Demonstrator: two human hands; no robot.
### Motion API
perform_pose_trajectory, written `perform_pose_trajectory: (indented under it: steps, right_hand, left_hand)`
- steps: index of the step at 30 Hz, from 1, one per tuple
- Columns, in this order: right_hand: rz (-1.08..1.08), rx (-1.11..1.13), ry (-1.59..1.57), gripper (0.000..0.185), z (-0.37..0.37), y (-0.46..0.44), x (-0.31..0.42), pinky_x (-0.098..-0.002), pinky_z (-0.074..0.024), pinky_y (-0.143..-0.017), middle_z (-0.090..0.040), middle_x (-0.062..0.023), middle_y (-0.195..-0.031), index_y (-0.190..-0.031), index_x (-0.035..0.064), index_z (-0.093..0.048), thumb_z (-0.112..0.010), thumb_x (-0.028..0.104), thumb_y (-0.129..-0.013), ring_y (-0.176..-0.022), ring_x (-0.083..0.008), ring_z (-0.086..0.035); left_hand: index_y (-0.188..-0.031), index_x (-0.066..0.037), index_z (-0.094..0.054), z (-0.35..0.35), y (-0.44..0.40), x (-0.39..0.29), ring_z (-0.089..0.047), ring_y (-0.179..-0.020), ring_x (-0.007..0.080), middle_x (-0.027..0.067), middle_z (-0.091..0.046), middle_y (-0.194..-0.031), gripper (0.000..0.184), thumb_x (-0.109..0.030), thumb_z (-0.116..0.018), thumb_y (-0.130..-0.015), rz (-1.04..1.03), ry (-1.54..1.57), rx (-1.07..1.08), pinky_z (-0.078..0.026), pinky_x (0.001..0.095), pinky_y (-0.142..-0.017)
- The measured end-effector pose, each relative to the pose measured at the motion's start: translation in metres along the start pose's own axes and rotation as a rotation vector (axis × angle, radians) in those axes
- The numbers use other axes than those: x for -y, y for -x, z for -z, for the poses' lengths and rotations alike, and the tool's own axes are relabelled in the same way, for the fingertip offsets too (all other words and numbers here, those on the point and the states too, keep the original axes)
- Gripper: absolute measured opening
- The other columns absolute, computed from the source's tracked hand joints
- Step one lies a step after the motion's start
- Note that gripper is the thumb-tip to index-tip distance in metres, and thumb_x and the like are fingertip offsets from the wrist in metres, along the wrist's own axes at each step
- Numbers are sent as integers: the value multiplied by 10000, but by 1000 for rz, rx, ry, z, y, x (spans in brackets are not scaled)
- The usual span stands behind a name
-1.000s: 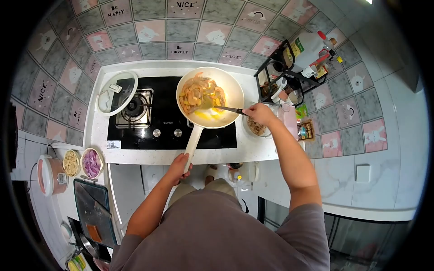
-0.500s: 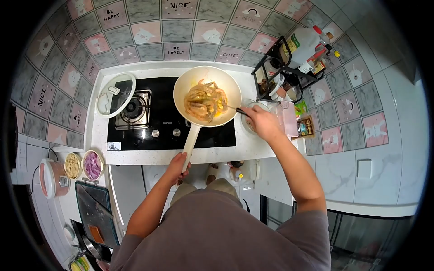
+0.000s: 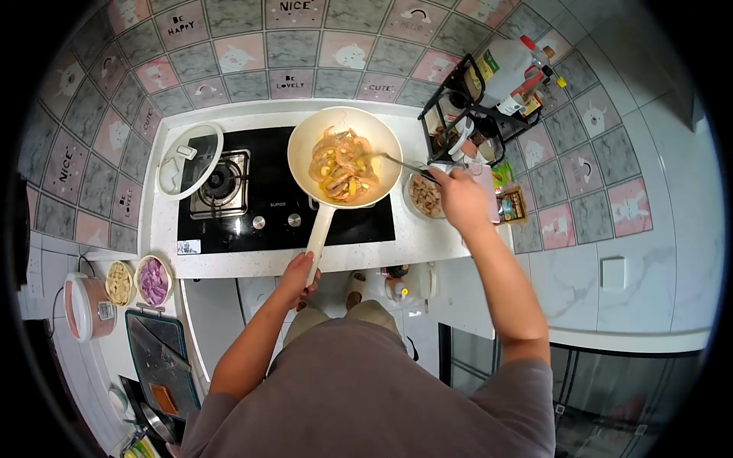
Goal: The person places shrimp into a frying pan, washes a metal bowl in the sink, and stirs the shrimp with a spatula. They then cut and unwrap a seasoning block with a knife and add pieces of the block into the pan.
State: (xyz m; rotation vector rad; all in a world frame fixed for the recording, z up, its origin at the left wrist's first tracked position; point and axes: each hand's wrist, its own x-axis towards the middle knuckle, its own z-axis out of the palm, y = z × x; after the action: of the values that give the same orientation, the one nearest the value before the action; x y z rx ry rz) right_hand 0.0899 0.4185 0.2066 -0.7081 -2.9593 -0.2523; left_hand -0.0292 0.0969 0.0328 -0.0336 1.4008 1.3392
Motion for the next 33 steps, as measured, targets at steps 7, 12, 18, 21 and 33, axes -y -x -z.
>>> perform_pose_trajectory:
  steps: [7, 12, 18, 21, 33]
  right_hand:
    - [-62, -8, -325, 346, -70, 10, 36, -479, -527, -702, -644, -167, -898, -1270, 231, -607, -602, 265, -926, -812, -373, -652]
    - [-38, 171, -416, 374, -35, 46, 38, -442, -526, -741, -672, -156, -929, -1280, 258, -626, -638, 259, -906, -847, -355, -653]
    - [-187, 269, -351, 316, 19, 41, 30, -434, -524, -780, -699, -150, -962, -1209, 239, -679, -642, 251, -895, -896, -333, -662]
    - [-230, 260, -332, 316, -13, 27, 34, -441, -522, -811, -705, -165, -980, -1211, 226, -676, -632, 279, -903, -930, -351, -663]
    - [-173, 171, -626, 394, -57, 32, 62, -435, -520, -759, -685, -178, -951, -1297, 225, -614, -638, 228, -904, -850, -368, -653]
  left_hand:
    - [-1088, -140, -508, 2, -3, 0, -441, -466, 104, 0, -547, -754, 320, -433, -389, -1036, -1, -3, 1, -282, 248, -401]
    - [-1097, -153, -507, 2, -2, -1, -438, -474, 94, -10, -551, -755, 322, -447, -389, -1036, 8, -3, -7, -260, 236, -405]
    - [-1090, -153, -507, 3, -1, 0, -434, -475, 95, -10, -546, -753, 321, -446, -386, -1037, 9, -7, -4, -264, 237, -408]
    - [-1092, -148, -507, 2, -2, 1, -434, -477, 94, -9, -547, -764, 327, -445, -383, -1038, -12, -1, 14, -263, 238, -407]
    - [-1102, -137, -498, 4, -3, -1, -437, -490, 100, -3, -545, -785, 327, -434, -376, -1039, 24, -8, 16, -277, 243, -415]
